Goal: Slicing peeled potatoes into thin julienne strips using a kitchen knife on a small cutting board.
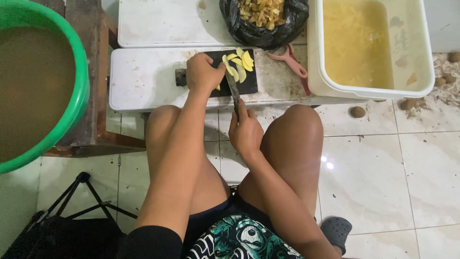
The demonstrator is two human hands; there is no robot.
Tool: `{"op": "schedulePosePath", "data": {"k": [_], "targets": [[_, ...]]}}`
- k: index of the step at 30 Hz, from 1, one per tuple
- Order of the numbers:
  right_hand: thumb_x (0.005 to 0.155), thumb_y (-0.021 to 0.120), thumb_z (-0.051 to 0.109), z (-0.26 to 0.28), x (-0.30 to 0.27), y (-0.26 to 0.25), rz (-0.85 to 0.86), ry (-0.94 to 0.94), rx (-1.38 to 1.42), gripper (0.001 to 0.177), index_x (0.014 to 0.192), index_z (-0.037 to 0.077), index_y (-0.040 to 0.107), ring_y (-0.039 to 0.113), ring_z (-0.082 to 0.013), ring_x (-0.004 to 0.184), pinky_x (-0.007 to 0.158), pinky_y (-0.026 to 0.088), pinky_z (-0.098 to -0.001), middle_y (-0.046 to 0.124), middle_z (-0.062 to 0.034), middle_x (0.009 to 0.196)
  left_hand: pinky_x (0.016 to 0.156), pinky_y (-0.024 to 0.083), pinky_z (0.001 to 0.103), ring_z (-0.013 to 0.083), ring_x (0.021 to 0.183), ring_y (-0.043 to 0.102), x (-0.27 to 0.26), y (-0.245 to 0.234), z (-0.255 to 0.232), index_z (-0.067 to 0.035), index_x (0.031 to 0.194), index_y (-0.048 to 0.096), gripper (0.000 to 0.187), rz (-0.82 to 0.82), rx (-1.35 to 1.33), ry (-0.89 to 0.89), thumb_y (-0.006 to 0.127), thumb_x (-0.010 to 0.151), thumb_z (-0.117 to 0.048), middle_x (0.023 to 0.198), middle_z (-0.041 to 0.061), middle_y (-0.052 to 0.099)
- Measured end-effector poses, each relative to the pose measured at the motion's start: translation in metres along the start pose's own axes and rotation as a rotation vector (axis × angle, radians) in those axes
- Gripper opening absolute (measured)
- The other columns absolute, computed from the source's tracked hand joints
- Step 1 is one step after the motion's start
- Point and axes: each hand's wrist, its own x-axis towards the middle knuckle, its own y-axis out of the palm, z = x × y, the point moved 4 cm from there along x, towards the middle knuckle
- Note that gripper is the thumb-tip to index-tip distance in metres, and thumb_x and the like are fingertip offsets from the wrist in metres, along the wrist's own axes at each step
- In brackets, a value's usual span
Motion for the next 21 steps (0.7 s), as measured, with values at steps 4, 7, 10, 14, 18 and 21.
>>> {"op": "schedulePosePath", "data": {"k": [4, 7, 10, 14, 18, 21], "targets": [[0.107, 0.052, 0.021, 0.0, -0.004, -0.004, -0.048, -0.032, -0.05, 0.043, 0.147, 0.008, 0.054, 0.073, -0.0394, 0.072, 0.054, 0.06, -0.0532, 0.065, -0.0184, 0.103, 0.072, 0.066, 0.047, 0.0374, 0.091, 0.077, -0.002, 0.004, -0.005, 0.003, 0.106, 0.071, 0.037, -0.007, 0.048, 0.034, 0.083, 0.083, -0.023, 0.097, 0.021, 0.069], [0.107, 0.051, 0.02, -0.002, -0.007, -0.002, -0.096, -0.076, -0.101, 0.041, 0.147, 0.009, 0.053, 0.071, -0.0367, 0.066, 0.049, 0.059, -0.0501, 0.062, -0.0154, 0.1, 0.072, 0.065, 0.05, 0.0387, 0.093, 0.076, 0.0, 0.009, -0.006, 0.002, 0.106, 0.071, 0.039, -0.034, 0.061, 0.067, 0.084, 0.082, -0.026, 0.098, 0.021, 0.069], [0.105, 0.056, 0.02, -0.002, -0.009, 0.001, -0.118, -0.101, -0.14, 0.042, 0.147, 0.011, 0.054, 0.071, -0.0378, 0.065, 0.048, 0.058, -0.0514, 0.061, -0.0152, 0.101, 0.073, 0.064, 0.053, 0.0408, 0.095, 0.075, 0.003, 0.008, -0.009, 0.007, 0.109, 0.069, 0.04, -0.022, 0.069, 0.082, 0.082, 0.086, -0.024, 0.101, 0.025, 0.068], [0.105, 0.056, 0.02, -0.004, -0.009, 0.001, -0.109, -0.102, -0.067, 0.042, 0.146, 0.01, 0.054, 0.071, -0.0352, 0.065, 0.047, 0.057, -0.0468, 0.062, -0.013, 0.097, 0.085, 0.06, 0.056, 0.042, 0.108, 0.071, -0.001, 0.007, -0.014, 0.002, 0.116, 0.067, 0.054, 0.006, 0.091, 0.061, 0.084, 0.087, -0.04, 0.108, 0.024, 0.064], [0.103, 0.047, 0.029, -0.005, -0.003, 0.001, 0.057, 0.076, 0.217, 0.047, 0.148, 0.017, 0.049, 0.069, -0.0403, 0.075, 0.06, 0.053, -0.0541, 0.073, -0.0173, 0.108, 0.079, 0.057, 0.047, 0.0276, 0.115, 0.064, 0.017, 0.019, 0.002, -0.013, 0.122, 0.067, 0.069, -0.017, -0.066, -0.11, 0.059, 0.085, -0.071, 0.127, 0.005, 0.065], [0.103, 0.046, 0.037, -0.009, -0.002, 0.008, 0.132, 0.165, 0.361, 0.052, 0.146, 0.01, 0.054, 0.075, -0.0275, 0.101, 0.074, 0.056, -0.0424, 0.078, -0.0087, 0.113, 0.061, 0.053, 0.048, 0.0329, 0.079, 0.069, 0.021, 0.01, 0.009, -0.012, 0.087, 0.067, 0.023, 0.017, -0.054, -0.119, 0.054, 0.098, -0.028, 0.086, 0.008, 0.072]]}}
